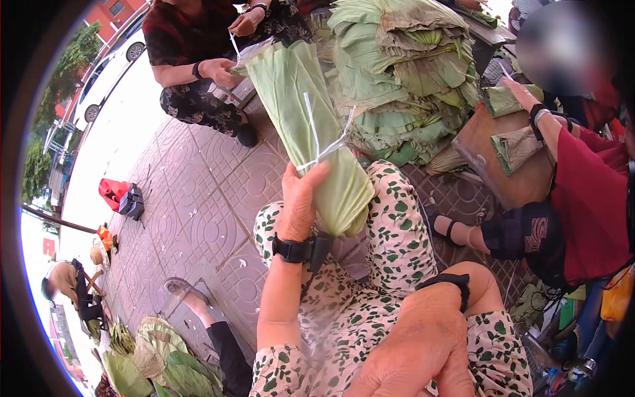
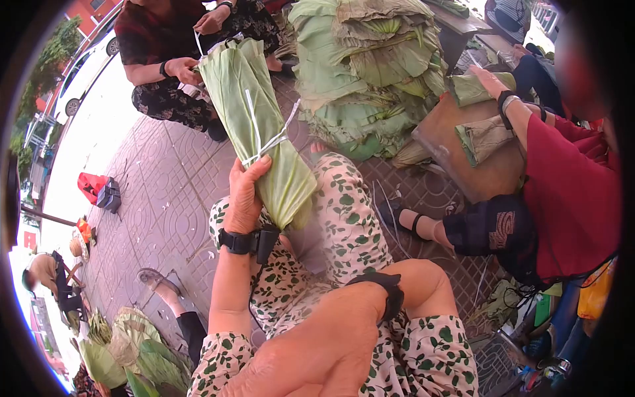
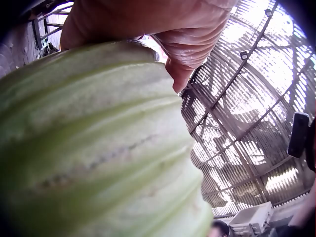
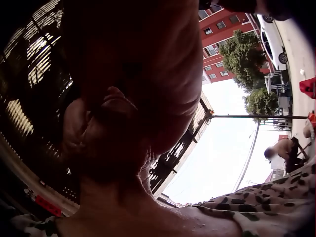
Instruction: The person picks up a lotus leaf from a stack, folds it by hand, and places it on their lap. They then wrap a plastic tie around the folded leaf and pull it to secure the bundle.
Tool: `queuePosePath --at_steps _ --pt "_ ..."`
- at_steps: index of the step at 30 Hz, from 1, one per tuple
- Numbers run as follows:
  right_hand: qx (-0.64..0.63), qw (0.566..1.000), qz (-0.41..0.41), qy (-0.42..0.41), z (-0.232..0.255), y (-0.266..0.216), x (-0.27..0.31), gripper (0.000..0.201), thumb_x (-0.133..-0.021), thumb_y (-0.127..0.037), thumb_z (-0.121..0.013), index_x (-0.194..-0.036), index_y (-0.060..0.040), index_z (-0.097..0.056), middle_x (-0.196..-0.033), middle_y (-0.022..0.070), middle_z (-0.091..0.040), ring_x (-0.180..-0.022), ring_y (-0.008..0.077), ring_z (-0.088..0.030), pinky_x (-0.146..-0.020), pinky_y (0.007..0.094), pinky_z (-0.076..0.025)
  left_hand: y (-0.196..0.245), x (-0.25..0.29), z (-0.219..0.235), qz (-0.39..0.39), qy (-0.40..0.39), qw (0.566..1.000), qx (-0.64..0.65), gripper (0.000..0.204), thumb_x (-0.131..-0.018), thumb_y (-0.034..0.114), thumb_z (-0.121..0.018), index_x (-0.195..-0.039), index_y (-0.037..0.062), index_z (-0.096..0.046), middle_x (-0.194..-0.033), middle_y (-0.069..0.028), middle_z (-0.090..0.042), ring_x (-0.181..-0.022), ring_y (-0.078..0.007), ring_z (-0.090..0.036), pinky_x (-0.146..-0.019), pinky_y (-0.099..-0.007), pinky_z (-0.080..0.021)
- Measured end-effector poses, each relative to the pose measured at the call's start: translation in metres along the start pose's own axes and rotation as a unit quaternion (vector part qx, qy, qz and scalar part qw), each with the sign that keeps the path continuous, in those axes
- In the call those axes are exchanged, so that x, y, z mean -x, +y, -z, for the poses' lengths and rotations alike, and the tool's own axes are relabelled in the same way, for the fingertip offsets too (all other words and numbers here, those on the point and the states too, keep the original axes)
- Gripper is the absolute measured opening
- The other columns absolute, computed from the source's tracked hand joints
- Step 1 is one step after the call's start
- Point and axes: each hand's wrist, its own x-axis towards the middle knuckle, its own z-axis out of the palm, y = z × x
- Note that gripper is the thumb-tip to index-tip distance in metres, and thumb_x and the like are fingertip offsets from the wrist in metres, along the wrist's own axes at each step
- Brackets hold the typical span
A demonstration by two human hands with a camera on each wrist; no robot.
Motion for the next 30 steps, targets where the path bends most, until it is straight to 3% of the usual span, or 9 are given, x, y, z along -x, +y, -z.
queuePosePath --at_steps 2,4,6,9,12,16,20,22,30 --pt "-0.008 0.999 -0.037 -0.020 0.005 -0.014 0.006 0.108 -0.075 -0.058 -0.068 -0.138 0.0179 -0.025 -0.142 0.0319 -0.032 -0.133 0.0416 -0.033 -0.108 0.0461 -0.028 0.003 0.002 -0.002 0.003 -0.002 1.000 0.000 0.051 -0.078 0.008 -0.069 -0.122 -0.0040 -0.047 -0.107 -0.0124 -0.062 -0.093 -0.0207 -0.064 -0.087 -0.0337 -0.051" --pt "0.111 0.985 -0.126 0.033 0.011 -0.036 0.014 0.063 -0.092 -0.034 -0.060 -0.134 0.0081 -0.040 -0.117 0.0167 -0.057 -0.106 0.0244 -0.059 -0.093 0.0354 -0.045 0.004 0.004 -0.002 0.007 0.001 1.000 -0.003 0.052 -0.078 0.008 -0.069 -0.123 -0.0040 -0.047 -0.107 -0.0125 -0.062 -0.092 -0.0207 -0.064 -0.086 -0.0336 -0.051" --pt "0.210 0.942 -0.235 0.116 0.028 -0.062 0.028 0.058 -0.091 -0.029 -0.063 -0.134 0.0034 -0.042 -0.116 0.0153 -0.057 -0.102 0.0213 -0.060 -0.091 0.0308 -0.047 0.005 0.004 -0.004 -0.003 0.005 1.000 -0.023 0.052 -0.077 0.009 -0.070 -0.123 -0.0039 -0.047 -0.107 -0.0126 -0.062 -0.091 -0.0201 -0.064 -0.086 -0.0333 -0.051" --pt "0.331 0.767 -0.303 0.459 0.045 -0.071 0.047 0.042 -0.093 -0.016 -0.059 -0.129 0.0037 -0.047 -0.111 0.0111 -0.062 -0.100 0.0166 -0.061 -0.087 0.0290 -0.048 0.014 0.009 -0.009 0.015 0.011 0.999 -0.045 0.054 -0.074 0.011 -0.073 -0.120 -0.0041 -0.050 -0.105 -0.0124 -0.064 -0.088 -0.0182 -0.064 -0.082 -0.0298 -0.051" --pt "0.582 0.595 -0.281 0.478 0.084 -0.075 0.073 0.031 -0.092 -0.009 -0.057 -0.120 0.0041 -0.052 -0.097 0.0087 -0.061 -0.086 0.0111 -0.060 -0.079 0.0255 -0.050 0.003 0.003 -0.003 -0.019 0.015 0.997 -0.070 0.055 -0.073 0.011 -0.075 -0.120 -0.0042 -0.050 -0.104 -0.0123 -0.064 -0.089 -0.0180 -0.063 -0.082 -0.0297 -0.051" --pt "0.566 0.556 -0.306 0.527 0.117 -0.085 0.081 0.028 -0.092 -0.015 -0.058 -0.112 0.0050 -0.055 -0.079 0.0052 -0.060 -0.064 0.0077 -0.056 -0.057 0.0233 -0.047 0.001 0.004 -0.006 -0.044 0.001 0.997 -0.067 0.058 -0.070 0.011 -0.077 -0.120 -0.0037 -0.050 -0.105 -0.0118 -0.064 -0.091 -0.0177 -0.063 -0.083 -0.0308 -0.051" --pt "0.584 0.520 -0.340 0.522 0.130 -0.090 0.069 0.025 -0.090 -0.020 -0.060 -0.098 0.0040 -0.059 -0.071 0.0069 -0.060 -0.061 0.0121 -0.058 -0.056 0.0270 -0.047 -0.001 0.004 -0.001 -0.083 -0.007 0.987 -0.140 0.066 -0.068 0.015 -0.082 -0.122 -0.0023 -0.049 -0.107 -0.0110 -0.063 -0.095 -0.0180 -0.062 -0.085 -0.0313 -0.050" --pt "0.713 0.428 -0.347 0.433 0.133 -0.090 0.063 0.027 -0.087 -0.024 -0.063 -0.086 0.0024 -0.061 -0.066 0.0108 -0.060 -0.059 0.0184 -0.058 -0.057 0.0317 -0.047 -0.004 0.003 0.000 -0.096 -0.010 0.980 -0.175 0.069 -0.067 0.017 -0.083 -0.123 -0.0018 -0.048 -0.107 -0.0106 -0.063 -0.096 -0.0181 -0.061 -0.086 -0.0313 -0.050" --pt "0.682 0.453 -0.333 0.469 0.141 -0.086 0.072 0.025 -0.084 -0.025 -0.065 -0.086 0.0004 -0.062 -0.073 0.0135 -0.066 -0.066 0.0248 -0.064 -0.060 0.0371 -0.048 -0.003 0.004 0.001 -0.112 -0.030 0.970 -0.213 0.078 -0.065 0.019 -0.085 -0.128 -0.0001 -0.044 -0.114 -0.0111 -0.060 -0.104 -0.0189 -0.058 -0.092 -0.0328 -0.047"
